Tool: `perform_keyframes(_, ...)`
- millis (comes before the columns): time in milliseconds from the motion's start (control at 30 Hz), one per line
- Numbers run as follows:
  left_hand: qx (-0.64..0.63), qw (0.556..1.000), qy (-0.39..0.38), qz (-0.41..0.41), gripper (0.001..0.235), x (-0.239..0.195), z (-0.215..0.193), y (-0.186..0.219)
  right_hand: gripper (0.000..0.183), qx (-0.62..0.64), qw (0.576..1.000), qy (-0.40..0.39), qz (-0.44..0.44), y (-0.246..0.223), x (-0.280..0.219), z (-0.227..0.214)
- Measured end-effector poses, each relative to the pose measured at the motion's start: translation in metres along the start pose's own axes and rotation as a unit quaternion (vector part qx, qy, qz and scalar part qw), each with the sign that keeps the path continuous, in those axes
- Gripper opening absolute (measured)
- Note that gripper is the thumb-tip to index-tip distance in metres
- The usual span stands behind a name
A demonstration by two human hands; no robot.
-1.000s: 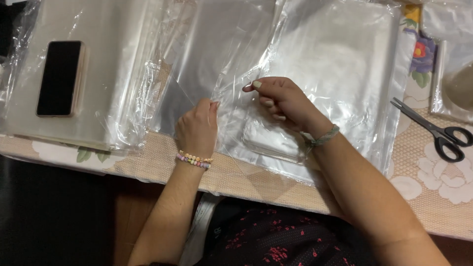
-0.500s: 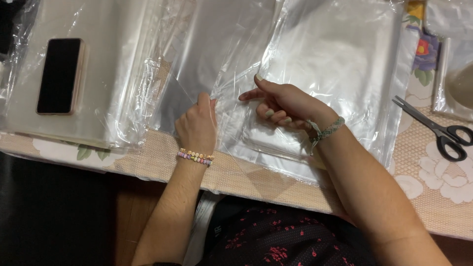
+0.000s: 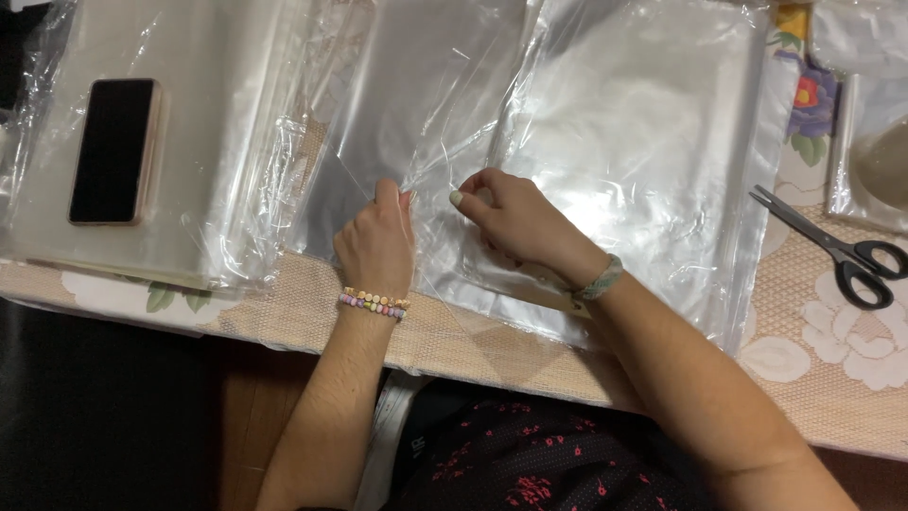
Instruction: Preparing and sealing plastic packaging bags using adhesive tape and scissors.
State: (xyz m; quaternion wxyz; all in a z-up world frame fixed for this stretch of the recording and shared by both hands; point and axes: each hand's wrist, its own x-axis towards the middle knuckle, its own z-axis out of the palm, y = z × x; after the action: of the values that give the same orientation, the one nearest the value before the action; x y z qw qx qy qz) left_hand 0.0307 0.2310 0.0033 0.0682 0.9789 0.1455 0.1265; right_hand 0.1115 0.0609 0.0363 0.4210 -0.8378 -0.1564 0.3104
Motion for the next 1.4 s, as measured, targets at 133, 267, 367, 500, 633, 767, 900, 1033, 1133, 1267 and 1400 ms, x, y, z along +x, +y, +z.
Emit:
perform_keyframes(133, -0.007, 1.000, -0.005, -0.001, 0.020, 0.001, 0.001, -0.001, 0.036, -0.208, 0.965, 0.128, -0.094, -0.011, -0.004, 0.013)
perform_keyframes(267, -0.003, 1.000, 0.000, 0.000, 0.020, 0.001, 0.003, -0.001, 0.032, -0.342, 0.922, 0.150, -0.105, -0.010, 0.002, 0.017)
perform_keyframes(367, -0.010, 1.000, 0.001, 0.001, 0.020, 0.000, 0.001, -0.001, 0.035, -0.373, 0.908, 0.155, -0.108, -0.017, 0.003, 0.012)
perform_keyframes(500, -0.010, 1.000, 0.000, -0.002, 0.020, 0.000, 0.002, -0.002, 0.045, -0.358, 0.904, 0.221, -0.072, -0.009, 0.011, -0.001)
perform_keyframes(633, -0.010, 1.000, 0.009, -0.001, 0.022, 0.000, 0.008, -0.004, 0.029, -0.309, 0.903, 0.274, -0.122, -0.006, 0.003, 0.000)
perform_keyframes(767, -0.022, 1.000, 0.008, 0.012, 0.021, -0.003, -0.001, -0.003, 0.029, -0.352, 0.869, 0.258, -0.236, -0.002, -0.015, 0.022)
perform_keyframes(900, 0.006, 1.000, 0.010, 0.017, 0.021, -0.003, 0.002, -0.006, 0.064, -0.433, 0.864, 0.120, -0.228, 0.005, -0.040, 0.007)
perform_keyframes(1033, 0.031, 0.999, 0.013, 0.009, 0.018, -0.004, 0.009, -0.009, 0.087, -0.427, 0.891, 0.099, -0.121, 0.022, -0.068, -0.033)
perform_keyframes(1133, 0.031, 0.999, 0.003, 0.005, 0.018, -0.004, 0.013, -0.011, 0.096, -0.429, 0.894, 0.123, -0.038, 0.044, -0.094, -0.068)
perform_keyframes(1267, 0.054, 0.998, 0.007, 0.012, 0.017, -0.002, 0.017, -0.017, 0.099, -0.459, 0.869, 0.184, 0.001, 0.098, -0.127, -0.121)
perform_keyframes(1400, 0.060, 0.997, -0.048, -0.012, 0.021, 0.005, -0.010, -0.002, 0.068, -0.492, 0.745, 0.445, -0.060, 0.156, -0.159, -0.186)
